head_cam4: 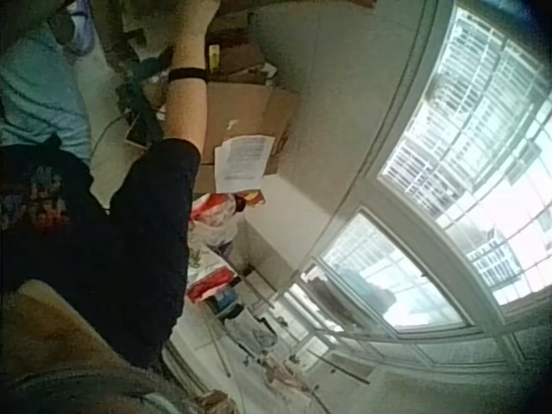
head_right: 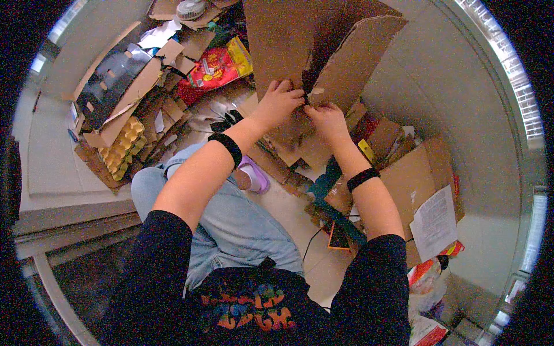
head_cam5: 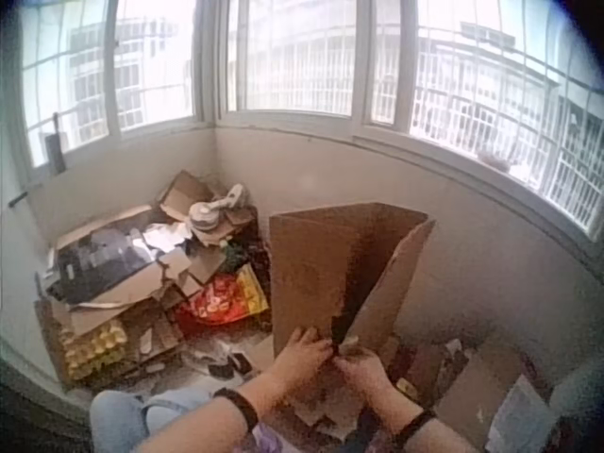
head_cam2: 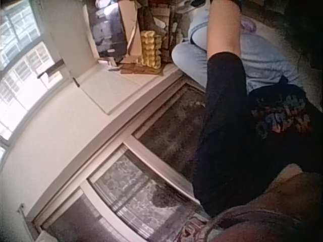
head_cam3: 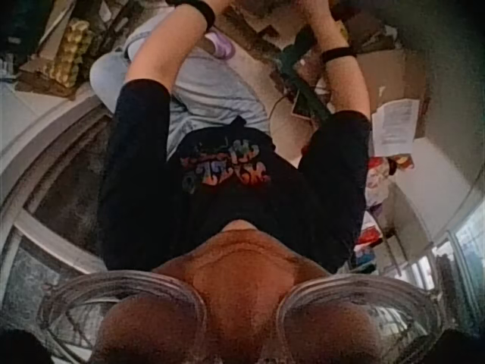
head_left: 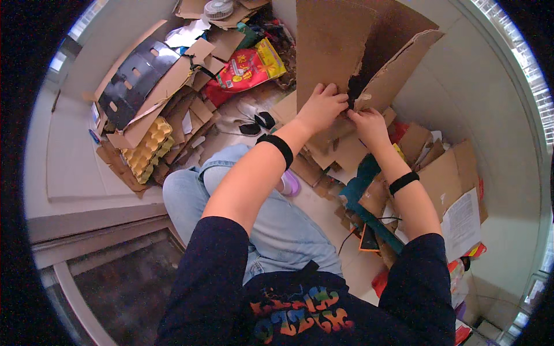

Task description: Tearing apart and organizing cardboard boxes for recycling.

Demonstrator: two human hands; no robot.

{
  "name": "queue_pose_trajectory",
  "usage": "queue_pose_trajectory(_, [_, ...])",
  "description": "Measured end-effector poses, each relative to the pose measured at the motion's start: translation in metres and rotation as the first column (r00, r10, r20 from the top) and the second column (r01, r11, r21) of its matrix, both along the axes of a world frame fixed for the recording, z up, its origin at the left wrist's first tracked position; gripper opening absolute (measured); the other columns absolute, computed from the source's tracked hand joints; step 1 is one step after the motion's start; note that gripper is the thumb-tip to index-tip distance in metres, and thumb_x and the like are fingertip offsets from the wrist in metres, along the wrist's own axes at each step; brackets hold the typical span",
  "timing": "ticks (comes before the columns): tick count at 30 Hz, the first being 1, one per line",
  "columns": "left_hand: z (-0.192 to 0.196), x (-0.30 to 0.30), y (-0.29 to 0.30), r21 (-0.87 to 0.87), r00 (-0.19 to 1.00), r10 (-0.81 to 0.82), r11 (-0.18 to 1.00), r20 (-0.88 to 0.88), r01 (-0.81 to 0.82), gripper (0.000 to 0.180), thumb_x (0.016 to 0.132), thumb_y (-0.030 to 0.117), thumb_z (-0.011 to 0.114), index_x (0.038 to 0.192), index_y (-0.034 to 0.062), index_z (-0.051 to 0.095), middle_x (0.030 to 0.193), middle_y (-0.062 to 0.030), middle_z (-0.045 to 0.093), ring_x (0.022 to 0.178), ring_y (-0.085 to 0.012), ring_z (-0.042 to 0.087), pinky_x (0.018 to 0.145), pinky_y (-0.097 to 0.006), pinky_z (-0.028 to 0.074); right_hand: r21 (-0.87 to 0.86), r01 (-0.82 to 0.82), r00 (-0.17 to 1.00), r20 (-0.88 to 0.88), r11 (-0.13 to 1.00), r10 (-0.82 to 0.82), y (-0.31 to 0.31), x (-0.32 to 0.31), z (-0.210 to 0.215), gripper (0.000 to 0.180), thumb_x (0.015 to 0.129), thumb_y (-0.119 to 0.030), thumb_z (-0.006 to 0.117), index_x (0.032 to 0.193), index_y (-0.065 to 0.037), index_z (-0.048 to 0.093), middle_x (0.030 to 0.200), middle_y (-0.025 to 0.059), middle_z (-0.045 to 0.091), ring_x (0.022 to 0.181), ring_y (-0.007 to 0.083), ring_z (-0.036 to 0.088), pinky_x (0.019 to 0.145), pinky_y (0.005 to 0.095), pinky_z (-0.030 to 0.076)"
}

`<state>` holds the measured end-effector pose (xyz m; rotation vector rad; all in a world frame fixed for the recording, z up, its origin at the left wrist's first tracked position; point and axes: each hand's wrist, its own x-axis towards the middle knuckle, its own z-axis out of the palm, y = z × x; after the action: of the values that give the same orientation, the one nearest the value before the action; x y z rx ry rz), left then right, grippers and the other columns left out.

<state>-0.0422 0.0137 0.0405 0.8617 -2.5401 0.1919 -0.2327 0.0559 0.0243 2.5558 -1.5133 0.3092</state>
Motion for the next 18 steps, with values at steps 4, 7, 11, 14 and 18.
queue_pose_trajectory(4, [-0.007, 0.004, -0.001, -0.049, 1.000, -0.003, 0.999, -0.018, 0.002, 0.025, 0.071, 0.012, 0.060, 0.095, 0.0141, 0.065, 0.108, 0.0053, 0.055, 0.105, -0.0221, 0.045, 0.089, -0.041, 0.035, 0.064, 0.010, 0.999, -0.051, 0.998, -0.006, 0.001, 0.003, 0.006, 0.028, 0.077, -0.014, 0.053, 0.103, -0.018, 0.061, 0.085, 0.0083, 0.066, 0.086, 0.0245, 0.063, 0.082, 0.0396, 0.048])
queue_pose_trajectory(7, [-0.011, 0.004, -0.001, -0.049, 0.999, -0.023, 0.999, -0.028, 0.021, 0.024, 0.071, 0.012, 0.060, 0.094, 0.0150, 0.064, 0.107, 0.0055, 0.055, 0.105, -0.0223, 0.044, 0.088, -0.041, 0.036, 0.046, 0.035, 0.999, -0.029, 0.998, -0.034, 0.004, 0.001, -0.003, 0.029, 0.076, -0.014, 0.054, 0.104, -0.018, 0.061, 0.083, 0.0073, 0.065, 0.083, 0.0258, 0.063, 0.080, 0.0381, 0.049])
queue_pose_trajectory(11, [-0.010, -0.001, 0.005, -0.006, 1.000, -0.024, 1.000, -0.008, 0.024, 0.023, 0.071, 0.012, 0.060, 0.093, 0.0159, 0.064, 0.103, 0.0053, 0.055, 0.104, -0.0224, 0.044, 0.088, -0.042, 0.036, -0.083, -0.031, 0.996, 0.080, 0.996, 0.037, 0.007, -0.010, -0.016, 0.031, 0.076, -0.013, 0.054, 0.105, -0.018, 0.061, 0.087, 0.0074, 0.066, 0.086, 0.0276, 0.063, 0.078, 0.0376, 0.050])
queue_pose_trajectory(14, [-0.012, 0.007, 0.003, 0.137, 0.995, -0.057, 0.990, 0.077, 0.046, 0.030, 0.073, 0.011, 0.054, 0.101, 0.0171, 0.063, 0.112, 0.0033, 0.054, 0.108, -0.0290, 0.043, 0.090, -0.048, 0.032, -0.012, -0.030, 0.996, 0.085, 0.999, 0.031, 0.009, -0.004, -0.018, 0.032, 0.076, -0.012, 0.053, 0.106, -0.017, 0.061, 0.093, 0.0093, 0.066, 0.090, 0.0300, 0.062, 0.078, 0.0379, 0.050])
queue_pose_trajectory(18, [-0.011, 0.008, 0.005, 0.109, 0.995, -0.101, 0.989, 0.000, 0.100, 0.033, 0.072, 0.009, 0.055, 0.103, 0.0174, 0.062, 0.111, 0.0023, 0.054, 0.110, -0.0301, 0.042, 0.092, -0.050, 0.032, 0.000, -0.015, 0.993, 0.120, 1.000, 0.015, 0.015, 0.000, -0.016, 0.030, 0.076, -0.011, 0.052, 0.105, -0.014, 0.060, 0.097, 0.0119, 0.065, 0.096, 0.0311, 0.060, 0.081, 0.0387, 0.050])
